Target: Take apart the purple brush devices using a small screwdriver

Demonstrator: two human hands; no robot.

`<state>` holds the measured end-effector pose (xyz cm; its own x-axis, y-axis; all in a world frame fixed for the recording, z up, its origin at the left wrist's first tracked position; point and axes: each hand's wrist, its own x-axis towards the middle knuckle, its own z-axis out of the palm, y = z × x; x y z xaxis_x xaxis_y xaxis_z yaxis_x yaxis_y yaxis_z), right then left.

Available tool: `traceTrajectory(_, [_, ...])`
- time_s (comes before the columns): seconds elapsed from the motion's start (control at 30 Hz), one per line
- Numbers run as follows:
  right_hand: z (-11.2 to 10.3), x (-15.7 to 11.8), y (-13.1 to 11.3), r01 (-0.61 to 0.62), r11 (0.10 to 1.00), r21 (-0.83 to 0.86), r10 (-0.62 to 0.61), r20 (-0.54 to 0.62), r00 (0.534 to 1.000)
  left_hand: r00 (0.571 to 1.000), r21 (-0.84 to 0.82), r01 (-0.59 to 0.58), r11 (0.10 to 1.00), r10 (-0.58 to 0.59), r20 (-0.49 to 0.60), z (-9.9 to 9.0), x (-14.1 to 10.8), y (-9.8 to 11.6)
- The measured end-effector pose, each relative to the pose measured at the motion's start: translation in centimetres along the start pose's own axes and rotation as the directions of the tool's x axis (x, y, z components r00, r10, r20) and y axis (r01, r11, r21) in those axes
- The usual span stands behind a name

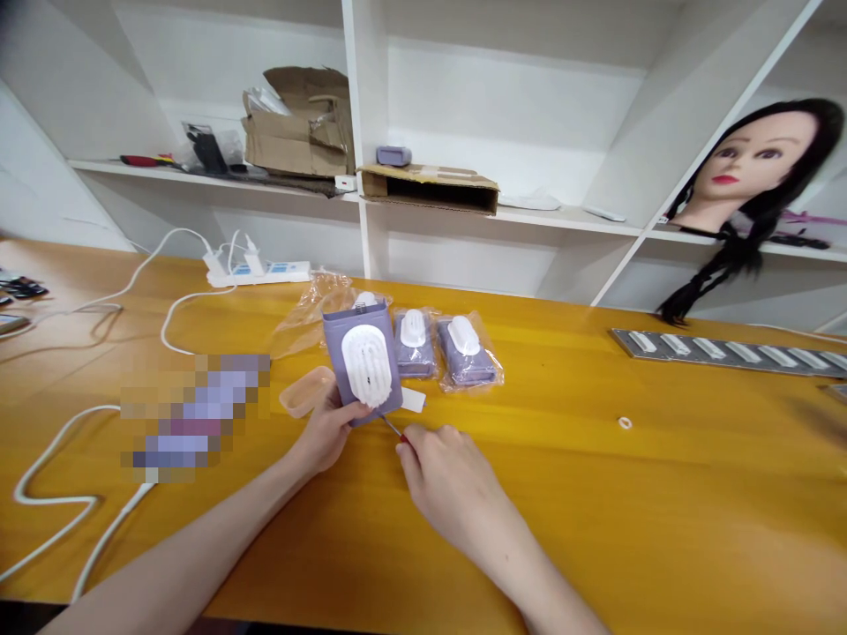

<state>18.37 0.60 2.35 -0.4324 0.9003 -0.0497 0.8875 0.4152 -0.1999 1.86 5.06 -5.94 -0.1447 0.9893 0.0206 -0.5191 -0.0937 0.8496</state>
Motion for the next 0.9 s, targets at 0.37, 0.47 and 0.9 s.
traceTrajectory(0.37, [-0.1,0.3,-0.6,-0.033,0.998,0.044,0.032,0.022,0.999,0.998,0.069,-0.046,0.997,0.043,0.044,0.0,-0.1,-0.2])
traceTrajectory(0.47, [-0.2,0.2,-0.6,-0.036,0.998,0.060,0.035,0.011,0.999,0.999,0.054,-0.031,0.998,0.030,0.024,0.1,-0.2,-0.1])
traceTrajectory(0.9, [0.6,0.8,-1.2,-0.046,0.999,-0.003,0.046,0.065,0.997,0.998,0.068,-0.036,0.997,0.032,0.049,0.7,-1.1,-0.4])
